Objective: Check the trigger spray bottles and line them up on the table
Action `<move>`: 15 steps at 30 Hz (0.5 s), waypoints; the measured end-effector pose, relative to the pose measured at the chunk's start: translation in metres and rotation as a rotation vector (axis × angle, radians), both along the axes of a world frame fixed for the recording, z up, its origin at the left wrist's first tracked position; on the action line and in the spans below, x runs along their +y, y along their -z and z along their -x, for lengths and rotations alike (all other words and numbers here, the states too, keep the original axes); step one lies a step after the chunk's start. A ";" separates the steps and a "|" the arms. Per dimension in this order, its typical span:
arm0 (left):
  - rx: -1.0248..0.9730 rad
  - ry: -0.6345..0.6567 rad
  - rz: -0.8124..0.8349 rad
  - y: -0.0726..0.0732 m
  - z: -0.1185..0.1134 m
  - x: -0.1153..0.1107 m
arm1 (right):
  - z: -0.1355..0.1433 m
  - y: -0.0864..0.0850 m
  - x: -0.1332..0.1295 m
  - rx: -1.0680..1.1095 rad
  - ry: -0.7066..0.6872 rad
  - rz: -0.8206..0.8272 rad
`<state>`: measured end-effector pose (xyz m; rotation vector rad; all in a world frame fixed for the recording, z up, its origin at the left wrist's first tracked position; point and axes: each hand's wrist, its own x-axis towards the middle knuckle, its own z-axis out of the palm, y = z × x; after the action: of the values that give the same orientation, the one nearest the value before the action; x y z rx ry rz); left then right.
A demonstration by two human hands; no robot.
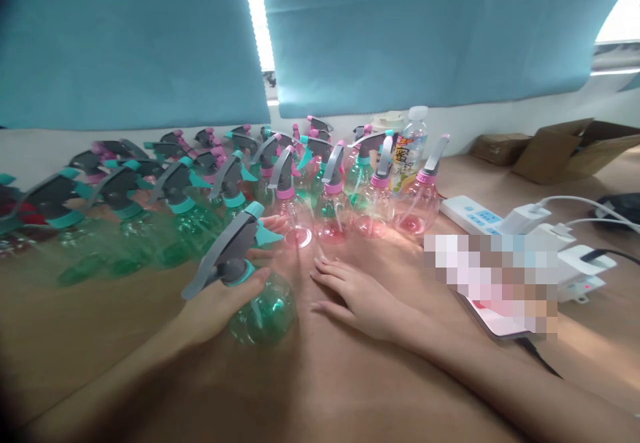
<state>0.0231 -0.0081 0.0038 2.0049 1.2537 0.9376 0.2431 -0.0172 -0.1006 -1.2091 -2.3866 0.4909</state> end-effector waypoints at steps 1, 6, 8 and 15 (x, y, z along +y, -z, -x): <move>-0.007 -0.003 0.003 0.000 0.000 0.000 | 0.000 0.000 0.000 -0.007 0.002 0.002; -0.015 0.064 0.044 0.003 -0.001 0.003 | 0.000 -0.002 0.000 -0.005 0.003 0.010; -0.008 0.065 0.036 0.003 -0.001 0.004 | 0.000 -0.001 0.000 0.002 0.000 0.012; 0.017 0.016 0.003 -0.001 0.000 0.001 | 0.000 -0.001 0.000 0.016 -0.005 0.005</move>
<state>0.0233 -0.0072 0.0045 2.0216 1.2462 0.9128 0.2432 -0.0168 -0.0999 -1.1976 -2.3770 0.5056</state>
